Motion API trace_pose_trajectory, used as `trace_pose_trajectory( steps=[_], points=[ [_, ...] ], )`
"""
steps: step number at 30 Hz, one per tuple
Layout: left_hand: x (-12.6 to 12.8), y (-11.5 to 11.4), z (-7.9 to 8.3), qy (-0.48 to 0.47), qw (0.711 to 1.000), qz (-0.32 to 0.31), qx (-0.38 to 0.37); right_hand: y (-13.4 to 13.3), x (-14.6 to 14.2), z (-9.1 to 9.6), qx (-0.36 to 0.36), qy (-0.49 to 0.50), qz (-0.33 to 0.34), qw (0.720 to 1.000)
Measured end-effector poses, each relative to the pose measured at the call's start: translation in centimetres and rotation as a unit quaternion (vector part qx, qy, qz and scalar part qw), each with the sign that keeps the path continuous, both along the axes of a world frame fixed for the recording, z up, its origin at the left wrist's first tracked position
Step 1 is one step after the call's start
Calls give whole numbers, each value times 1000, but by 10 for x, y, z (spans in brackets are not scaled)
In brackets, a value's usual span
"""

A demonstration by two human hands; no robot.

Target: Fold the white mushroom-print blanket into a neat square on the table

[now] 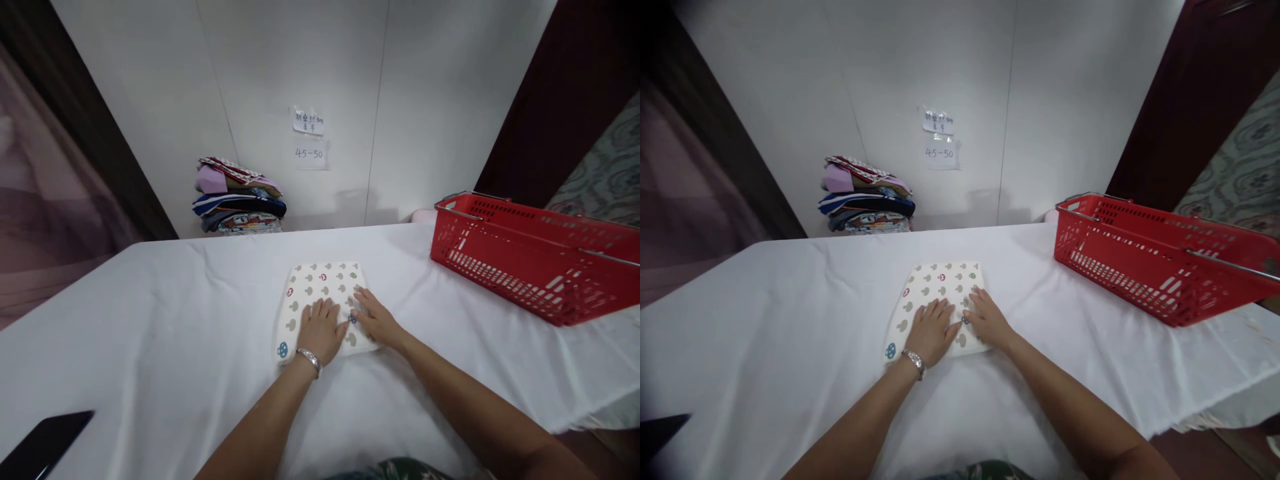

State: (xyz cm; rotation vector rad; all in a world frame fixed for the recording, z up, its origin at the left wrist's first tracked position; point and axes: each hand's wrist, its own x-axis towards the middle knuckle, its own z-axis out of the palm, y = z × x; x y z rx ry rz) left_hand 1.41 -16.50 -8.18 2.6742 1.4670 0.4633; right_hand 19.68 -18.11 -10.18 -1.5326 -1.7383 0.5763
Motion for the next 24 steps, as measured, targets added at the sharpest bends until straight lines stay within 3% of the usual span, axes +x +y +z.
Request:
trace_pose_trajectory(
  steps=[4, 8, 12, 15, 20, 24],
  points=[
    [-11, 8, 13, -14, 998, -6, -57, -10, 12, 3, -68, 169, -97, 979],
    [-13, 3, 24, -17, 996, -15, -85, -18, 32, 8, -163, 240, -121, 949],
    [2, -16, 20, -2, 990, -100, -98, -23, 47, 14, -259, 218, -65, 939],
    [12, -26, 10, 15, 987, -143, -75, -28, 54, 18, -293, 206, -11, 934],
    [16, -28, 0, 23, 989, -142, -17, -34, 62, 26, -349, 188, 102, 912],
    [15, -28, -1, 26, 989, -143, -3, -37, 66, 32, -376, 186, 141, 897]
  ],
)
